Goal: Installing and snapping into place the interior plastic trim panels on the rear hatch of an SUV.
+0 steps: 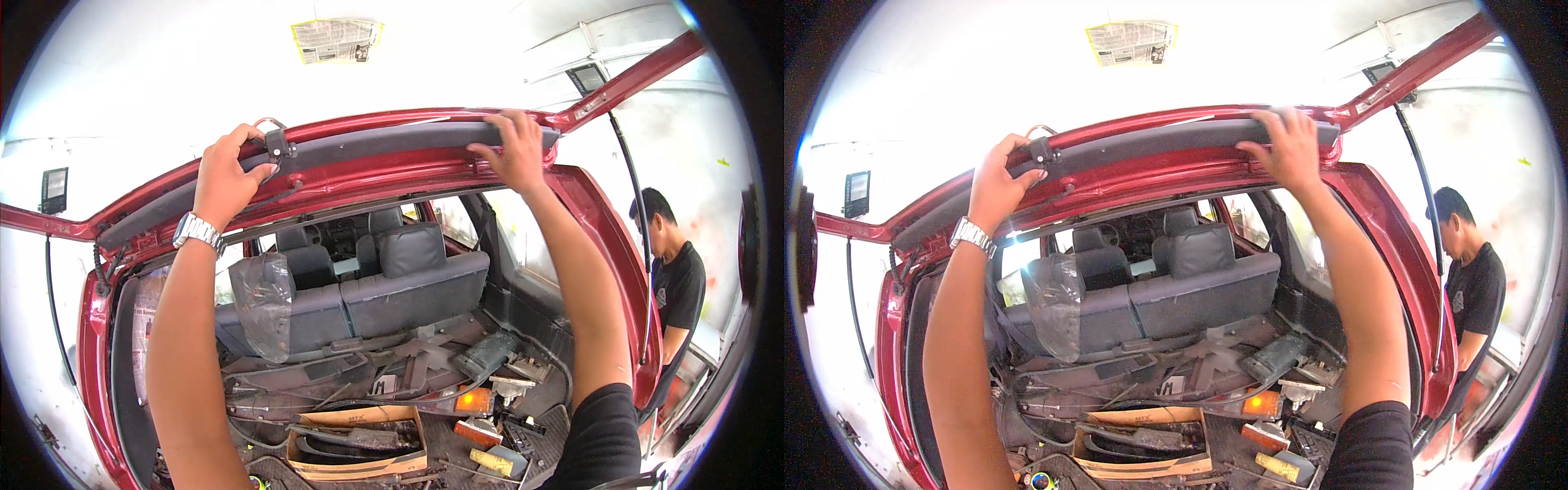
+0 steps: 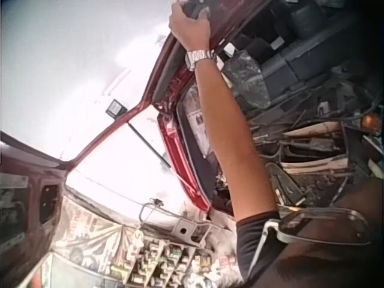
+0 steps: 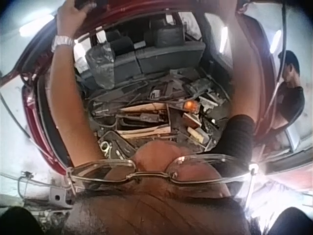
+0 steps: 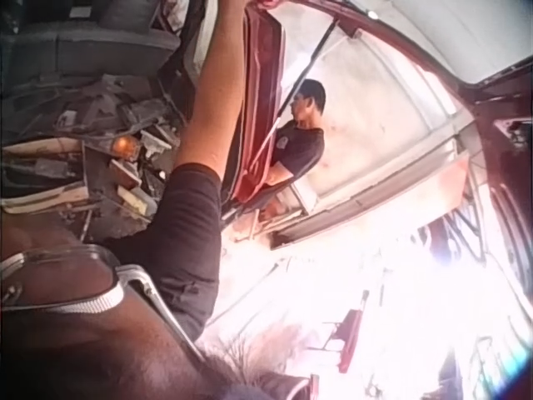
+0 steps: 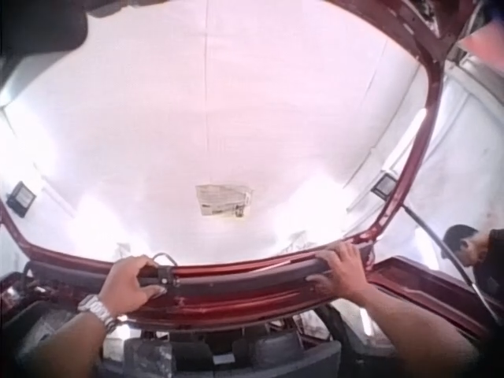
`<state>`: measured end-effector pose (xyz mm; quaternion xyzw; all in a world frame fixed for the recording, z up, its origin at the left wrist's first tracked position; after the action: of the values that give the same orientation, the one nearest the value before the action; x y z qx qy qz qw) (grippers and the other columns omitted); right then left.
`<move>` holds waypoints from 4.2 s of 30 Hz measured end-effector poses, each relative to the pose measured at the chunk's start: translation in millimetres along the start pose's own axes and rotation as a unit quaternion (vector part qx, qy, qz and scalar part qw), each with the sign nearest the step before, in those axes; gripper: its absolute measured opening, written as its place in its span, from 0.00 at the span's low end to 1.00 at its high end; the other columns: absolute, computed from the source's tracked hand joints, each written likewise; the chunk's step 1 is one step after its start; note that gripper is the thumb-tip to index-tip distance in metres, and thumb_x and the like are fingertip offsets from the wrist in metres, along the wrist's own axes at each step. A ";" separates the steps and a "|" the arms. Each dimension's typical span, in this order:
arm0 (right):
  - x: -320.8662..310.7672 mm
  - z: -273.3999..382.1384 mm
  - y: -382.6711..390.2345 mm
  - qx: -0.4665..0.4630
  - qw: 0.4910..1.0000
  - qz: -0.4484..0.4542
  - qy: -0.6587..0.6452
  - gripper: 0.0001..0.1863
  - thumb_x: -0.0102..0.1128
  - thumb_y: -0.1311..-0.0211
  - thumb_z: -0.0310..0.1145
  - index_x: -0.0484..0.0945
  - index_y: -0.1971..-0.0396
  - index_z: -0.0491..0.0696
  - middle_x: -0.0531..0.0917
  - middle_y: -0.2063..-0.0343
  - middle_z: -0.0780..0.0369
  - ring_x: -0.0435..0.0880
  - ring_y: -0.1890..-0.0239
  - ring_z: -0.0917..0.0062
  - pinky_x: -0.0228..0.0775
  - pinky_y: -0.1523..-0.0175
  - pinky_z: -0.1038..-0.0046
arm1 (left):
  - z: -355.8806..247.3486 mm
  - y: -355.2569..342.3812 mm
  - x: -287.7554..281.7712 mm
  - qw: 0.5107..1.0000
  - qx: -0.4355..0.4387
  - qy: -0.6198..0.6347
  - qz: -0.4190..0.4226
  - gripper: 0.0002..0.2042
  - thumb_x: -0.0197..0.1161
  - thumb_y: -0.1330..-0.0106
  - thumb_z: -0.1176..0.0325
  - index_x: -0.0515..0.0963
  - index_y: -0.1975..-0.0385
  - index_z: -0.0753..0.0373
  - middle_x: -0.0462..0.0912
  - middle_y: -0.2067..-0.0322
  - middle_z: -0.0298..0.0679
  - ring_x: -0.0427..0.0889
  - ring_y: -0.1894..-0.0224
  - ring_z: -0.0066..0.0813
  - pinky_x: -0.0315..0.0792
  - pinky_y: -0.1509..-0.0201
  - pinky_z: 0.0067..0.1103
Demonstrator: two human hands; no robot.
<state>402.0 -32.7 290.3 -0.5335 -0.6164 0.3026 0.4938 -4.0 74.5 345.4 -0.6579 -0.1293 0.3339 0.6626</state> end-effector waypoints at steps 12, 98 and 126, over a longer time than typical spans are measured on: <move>-38.9 -110.4 32.1 0.098 0.993 0.052 0.047 0.23 0.76 0.42 0.44 0.82 0.49 0.52 0.80 0.53 0.63 0.76 0.48 0.61 0.68 0.42 0.58 | -10.4 2.7 -9.6 0.999 0.019 0.016 -0.024 0.19 0.80 0.48 0.73 0.80 0.57 0.61 0.89 0.63 0.45 0.87 0.56 0.44 0.75 0.47 0.34; -26.1 -81.1 9.6 0.040 0.992 0.116 -0.015 0.17 0.77 0.50 0.31 0.83 0.60 0.49 0.83 0.63 0.66 0.79 0.56 0.67 0.62 0.47 0.60 | -6.3 2.3 -11.6 0.996 -0.012 0.092 0.011 0.17 0.75 0.50 0.80 0.82 0.59 0.61 0.89 0.55 0.37 0.86 0.54 0.33 0.77 0.44 0.29; -39.3 -82.2 9.3 0.051 0.994 0.025 -0.099 0.22 0.80 0.58 0.25 0.78 0.63 0.44 0.78 0.62 0.58 0.81 0.59 0.59 0.73 0.55 0.61 | 2.7 2.4 -10.4 0.995 0.004 0.098 0.008 0.20 0.75 0.53 0.81 0.84 0.57 0.61 0.89 0.56 0.40 0.87 0.56 0.36 0.78 0.46 0.28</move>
<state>479.7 -80.7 297.7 -0.4904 -0.6325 0.3968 0.4495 -14.1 70.0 346.2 -0.6856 -0.0576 0.2737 0.6721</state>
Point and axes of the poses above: each hand's wrist, its own y-axis away from the middle knuckle, its own x-axis out of the palm, z = x × y, the point moved 9 cm from there along -y, towards the middle knuckle
